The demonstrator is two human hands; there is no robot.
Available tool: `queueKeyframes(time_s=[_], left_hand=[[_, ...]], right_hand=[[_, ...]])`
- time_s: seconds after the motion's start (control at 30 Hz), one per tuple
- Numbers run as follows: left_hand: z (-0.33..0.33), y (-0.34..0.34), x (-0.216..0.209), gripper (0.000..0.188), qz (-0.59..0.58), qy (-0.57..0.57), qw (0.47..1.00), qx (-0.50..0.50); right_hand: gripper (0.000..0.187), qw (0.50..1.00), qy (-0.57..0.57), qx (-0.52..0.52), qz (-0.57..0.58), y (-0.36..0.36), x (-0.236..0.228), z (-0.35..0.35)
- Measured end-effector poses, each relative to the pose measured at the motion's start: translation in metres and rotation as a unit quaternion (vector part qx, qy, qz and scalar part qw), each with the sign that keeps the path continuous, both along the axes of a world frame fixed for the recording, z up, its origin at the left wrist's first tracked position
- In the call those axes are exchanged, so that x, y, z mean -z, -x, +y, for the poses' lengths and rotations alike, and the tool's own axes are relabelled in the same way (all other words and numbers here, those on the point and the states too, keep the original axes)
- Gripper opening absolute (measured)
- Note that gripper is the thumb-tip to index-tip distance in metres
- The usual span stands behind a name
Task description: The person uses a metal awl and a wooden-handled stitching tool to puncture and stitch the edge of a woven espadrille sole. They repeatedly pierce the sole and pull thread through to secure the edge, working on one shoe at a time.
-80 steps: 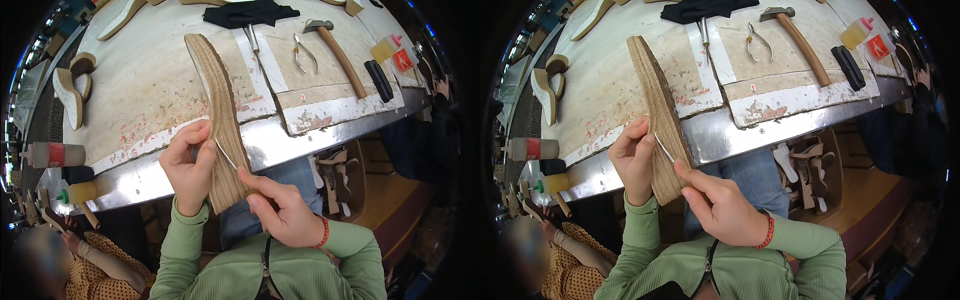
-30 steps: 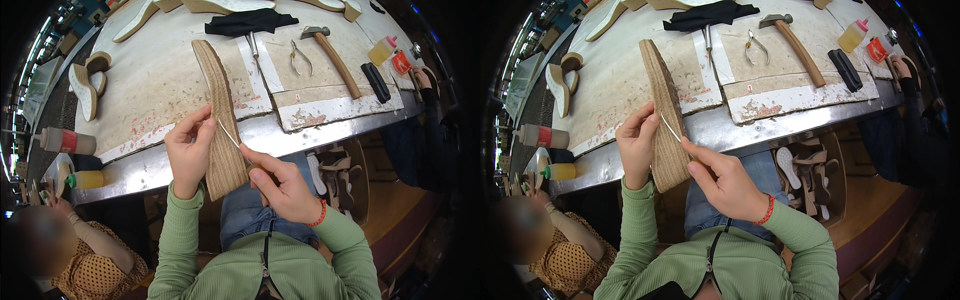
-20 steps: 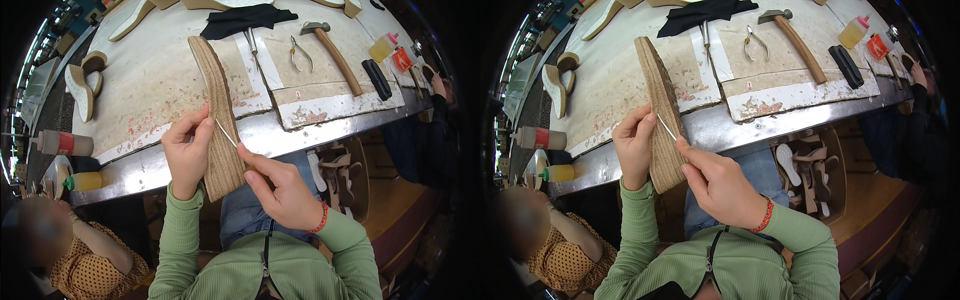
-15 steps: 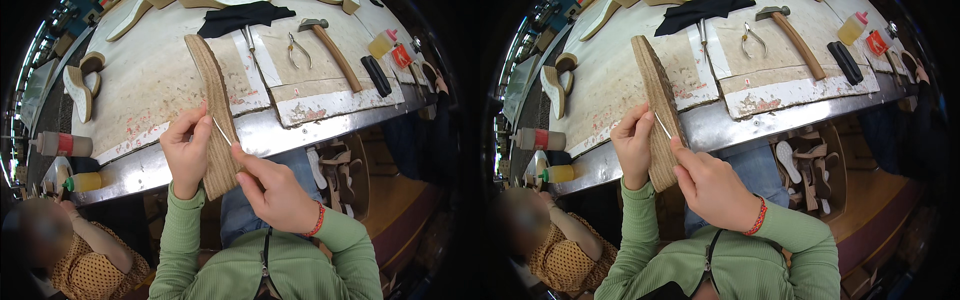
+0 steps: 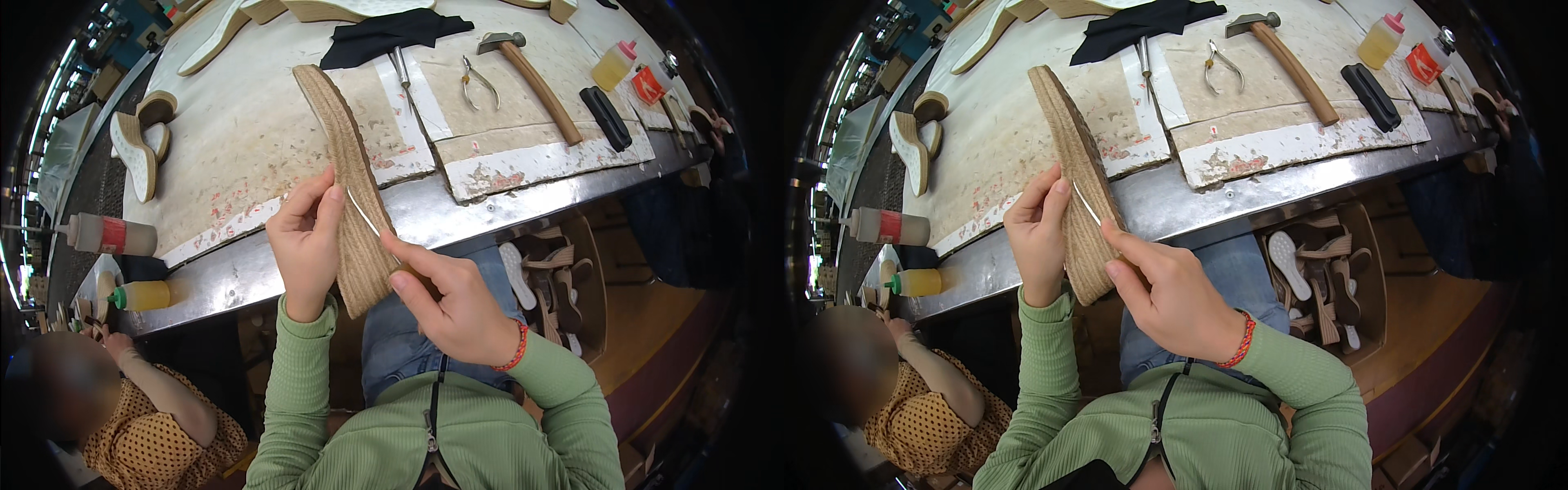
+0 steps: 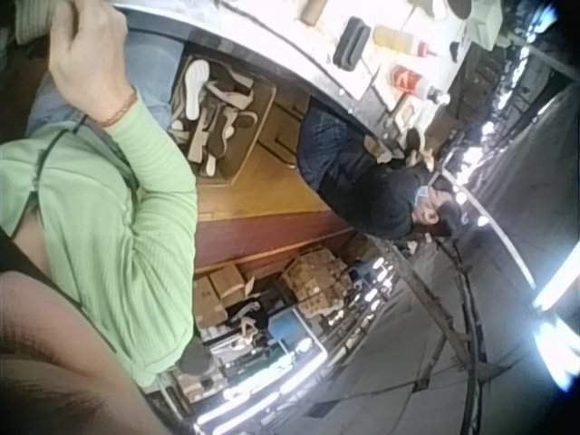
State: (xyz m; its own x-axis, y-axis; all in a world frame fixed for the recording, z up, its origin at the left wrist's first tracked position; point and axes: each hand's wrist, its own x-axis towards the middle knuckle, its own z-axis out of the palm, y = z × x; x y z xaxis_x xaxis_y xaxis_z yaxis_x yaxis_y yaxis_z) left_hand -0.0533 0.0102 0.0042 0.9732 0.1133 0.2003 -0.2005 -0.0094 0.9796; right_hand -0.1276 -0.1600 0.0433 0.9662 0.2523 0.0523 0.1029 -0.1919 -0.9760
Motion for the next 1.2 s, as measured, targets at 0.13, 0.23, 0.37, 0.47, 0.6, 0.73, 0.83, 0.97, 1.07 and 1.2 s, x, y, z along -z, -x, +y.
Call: queueKeyframes(time_s=[0.13, 0.23, 0.37, 0.47, 0.6, 0.73, 0.83, 0.97, 1.07, 1.2], left_hand=[[0.0, 0.0, -0.001, 0.025, -0.007, -0.011, 1.0, 0.002], [0.002, 0.0, 0.0, 0.025, -0.017, -0.011, 1.0, 0.005], [0.001, 0.0, 0.001, 0.026, -0.031, -0.031, 0.999, 0.0], [0.001, 0.0, 0.0, 0.026, -0.03, -0.045, 0.999, -0.002], [-0.002, -0.001, -0.004, 0.026, -0.023, -0.028, 0.999, -0.009], [0.004, 0.0, 0.0, 0.027, -0.015, -0.05, 0.999, -0.004], [0.003, 0.0, -0.002, 0.028, -0.002, -0.039, 0.999, 0.011], [0.011, 0.005, -0.003, 0.028, 0.031, 0.036, 0.998, 0.033], [0.02, 0.016, 0.002, 0.027, 0.041, 0.085, 0.995, 0.041], [0.022, 0.023, 0.005, 0.028, 0.011, 0.021, 0.999, 0.037]], right_hand=[[0.039, 1.0, 0.005, -0.006, 0.008, -0.002, -0.001, 0.0], [0.038, 0.999, 0.0, -0.009, 0.045, -0.003, -0.005, 0.0], [0.036, 0.999, 0.003, -0.017, 0.041, -0.005, -0.003, 0.001], [0.035, 0.999, 0.048, -0.008, -0.02, -0.003, 0.001, 0.005], [0.04, 0.998, 0.043, -0.006, -0.051, 0.002, 0.009, -0.003], [0.04, 0.998, -0.028, -0.012, 0.051, 0.0, -0.001, -0.01], [0.04, 1.0, -0.021, -0.003, -0.011, -0.008, 0.007, -0.007], [0.04, 0.995, 0.053, -0.082, -0.011, -0.003, -0.001, -0.021], [0.041, 0.986, -0.035, -0.099, 0.129, 0.009, -0.004, -0.033], [0.042, 0.958, -0.125, -0.089, 0.243, 0.007, -0.007, -0.032]])
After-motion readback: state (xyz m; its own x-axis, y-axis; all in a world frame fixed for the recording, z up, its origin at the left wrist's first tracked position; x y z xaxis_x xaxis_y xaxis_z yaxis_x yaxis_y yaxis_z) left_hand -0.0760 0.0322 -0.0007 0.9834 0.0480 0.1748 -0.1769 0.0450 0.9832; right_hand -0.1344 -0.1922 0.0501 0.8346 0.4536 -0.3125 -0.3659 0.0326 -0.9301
